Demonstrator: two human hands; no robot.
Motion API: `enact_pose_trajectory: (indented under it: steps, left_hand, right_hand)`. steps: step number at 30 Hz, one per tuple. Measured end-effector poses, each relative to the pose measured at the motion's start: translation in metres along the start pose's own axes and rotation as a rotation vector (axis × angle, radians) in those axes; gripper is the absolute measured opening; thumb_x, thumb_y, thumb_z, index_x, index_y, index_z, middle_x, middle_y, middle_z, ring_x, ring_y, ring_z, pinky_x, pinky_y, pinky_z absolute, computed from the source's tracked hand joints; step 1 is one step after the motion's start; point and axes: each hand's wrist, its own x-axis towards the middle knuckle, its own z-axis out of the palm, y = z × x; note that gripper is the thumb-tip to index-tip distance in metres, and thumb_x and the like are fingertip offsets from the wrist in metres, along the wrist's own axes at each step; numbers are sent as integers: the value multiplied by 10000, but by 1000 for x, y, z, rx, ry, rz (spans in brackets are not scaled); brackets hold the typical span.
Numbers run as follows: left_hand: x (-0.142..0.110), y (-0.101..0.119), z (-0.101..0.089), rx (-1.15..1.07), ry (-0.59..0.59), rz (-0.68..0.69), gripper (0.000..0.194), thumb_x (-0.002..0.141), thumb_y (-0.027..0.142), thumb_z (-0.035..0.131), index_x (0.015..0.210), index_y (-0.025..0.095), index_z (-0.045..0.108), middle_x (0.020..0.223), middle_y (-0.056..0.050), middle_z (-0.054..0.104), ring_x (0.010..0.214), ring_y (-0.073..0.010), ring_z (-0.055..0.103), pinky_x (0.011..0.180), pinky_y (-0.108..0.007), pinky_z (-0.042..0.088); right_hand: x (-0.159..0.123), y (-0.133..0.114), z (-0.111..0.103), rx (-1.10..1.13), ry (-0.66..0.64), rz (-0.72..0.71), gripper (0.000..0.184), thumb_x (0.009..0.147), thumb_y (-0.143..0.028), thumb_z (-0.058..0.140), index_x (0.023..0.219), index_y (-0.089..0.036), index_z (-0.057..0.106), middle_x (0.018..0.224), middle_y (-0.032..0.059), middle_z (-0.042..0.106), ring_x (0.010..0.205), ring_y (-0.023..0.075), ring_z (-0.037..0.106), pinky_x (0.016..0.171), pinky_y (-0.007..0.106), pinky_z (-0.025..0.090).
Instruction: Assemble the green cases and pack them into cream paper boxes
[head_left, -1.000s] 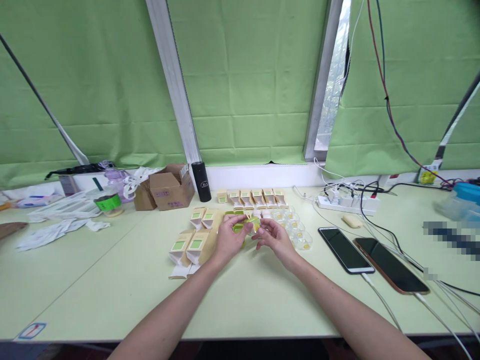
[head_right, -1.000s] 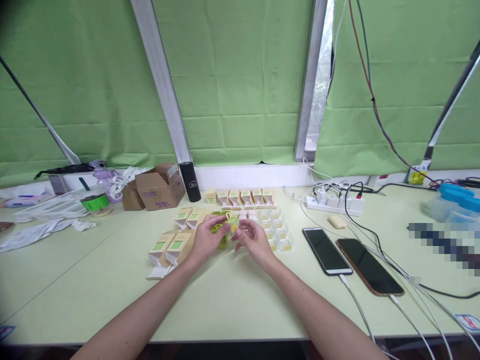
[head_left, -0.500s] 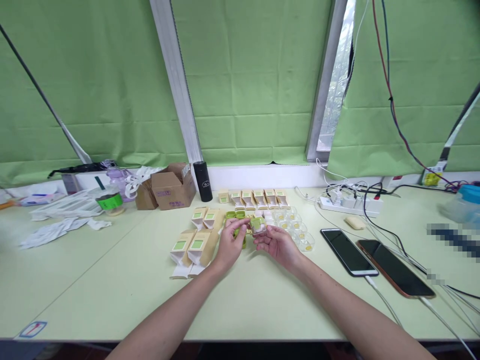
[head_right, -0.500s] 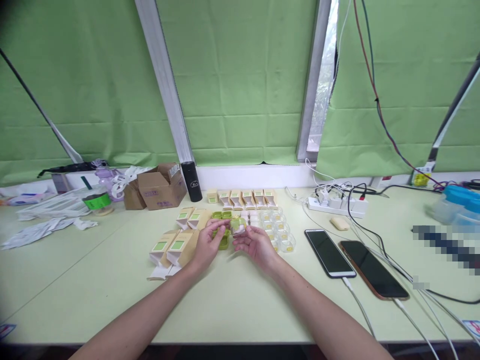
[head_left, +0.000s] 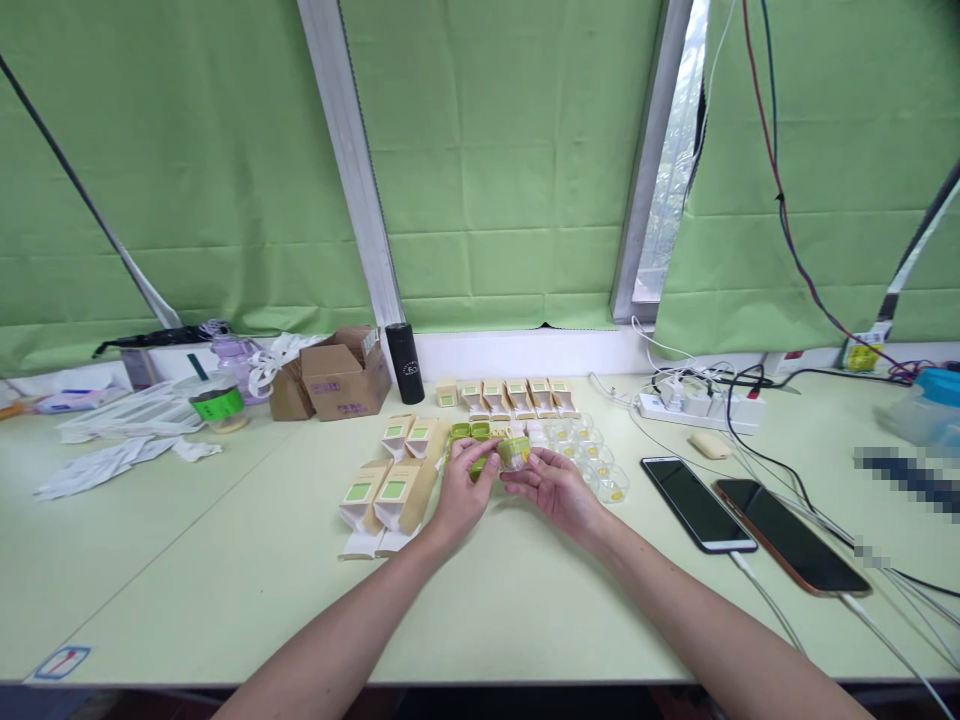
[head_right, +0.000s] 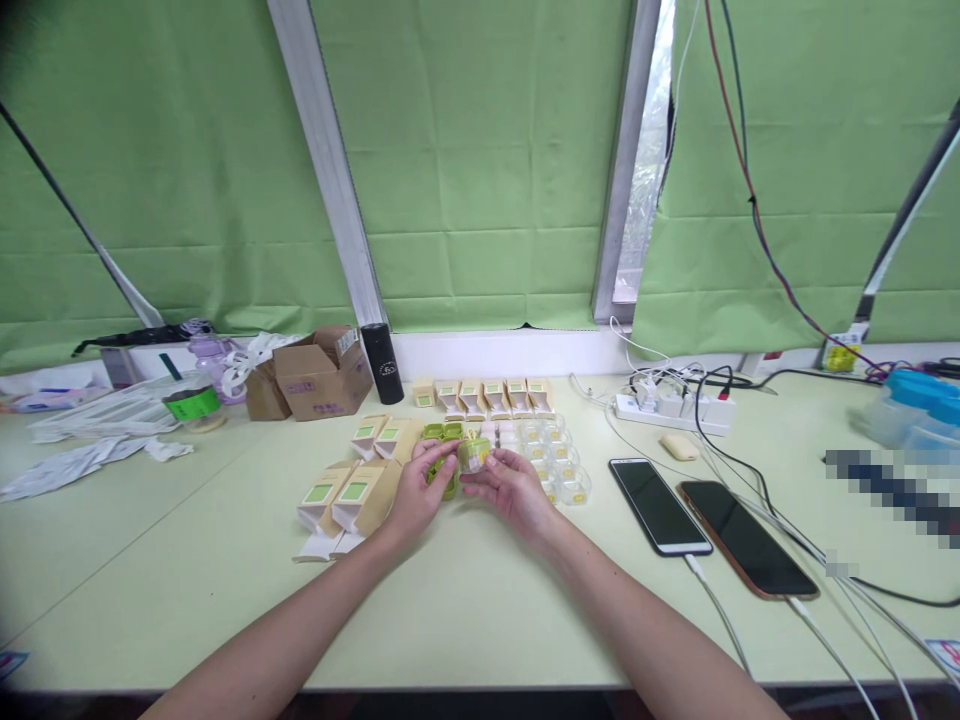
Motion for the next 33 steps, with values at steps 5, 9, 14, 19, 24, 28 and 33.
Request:
enact_pose_trajectory:
  steps: [5, 9, 14, 19, 24, 28, 33]
  left_hand:
    - [5, -1, -1, -36, 19, -28, 471, 967, 601, 633, 1156, 216, 826, 1170, -150, 662, 1205, -295, 634, 1092, -468, 510]
    - [9, 0, -2, -114, 36, -63, 446, 938, 589, 684, 1140, 219, 828, 1172, -144, 751, 1193, -305, 671, 1064, -467, 524]
    - [11, 4, -2, -311, 10, -157, 468, 843, 575, 800, 1111, 192, 824, 1169, -133, 798, 1111, -290, 735, 1018, -439, 563]
    - [11, 10, -2, -393, 9, -163, 435, 777, 528, 871, 1028, 174, 836, 1115, -135, 811, 1091, -296, 748, 1023, -449, 574]
    - [10, 15, -3, -387, 2, -123, 287, 808, 442, 848, 920, 180, 815, 1085, -121, 810, 1085, -284, 745, 1029, -448, 568]
    - [7, 18, -3, -306, 25, -52, 187, 863, 372, 785, 835, 191, 746, 1057, -110, 798, 1064, -269, 738, 1017, -442, 559]
    - [-1, 24, -2, -107, 17, 62, 154, 939, 303, 688, 818, 212, 660, 1079, -100, 774, 1068, -260, 719, 989, -429, 543]
  right_hand:
    - [0, 0, 2, -23, 43, -54, 478, 708, -404, 973, 1026, -211, 673, 1007, 55, 782, 913, 242, 780, 838, 409, 638]
    - [0, 3, 3, -147, 103, -165, 529, 690, -420, 975, 1071, -232, 660, 1005, 28, 717, 909, 206, 726, 823, 389, 644]
    - [3, 9, 3, -357, 185, -318, 580, 644, -432, 976, 1087, -252, 648, 1096, 43, 642, 916, 189, 649, 810, 364, 634]
    - [3, 14, 3, -481, 156, -399, 537, 727, -443, 905, 1150, -273, 621, 1177, 70, 634, 1038, 216, 634, 842, 359, 622]
    - [0, 13, 2, -654, 113, -446, 449, 818, -388, 817, 1195, -269, 605, 1178, 73, 655, 1068, 228, 663, 867, 371, 605]
    - [-3, 12, 3, -788, 98, -482, 426, 850, -346, 765, 1235, -261, 605, 1241, 93, 673, 1196, 265, 642, 937, 412, 590]
    - [-6, 11, 3, -935, 71, -528, 439, 855, -274, 741, 1275, -263, 615, 1271, 88, 685, 1107, 256, 662, 900, 406, 577]
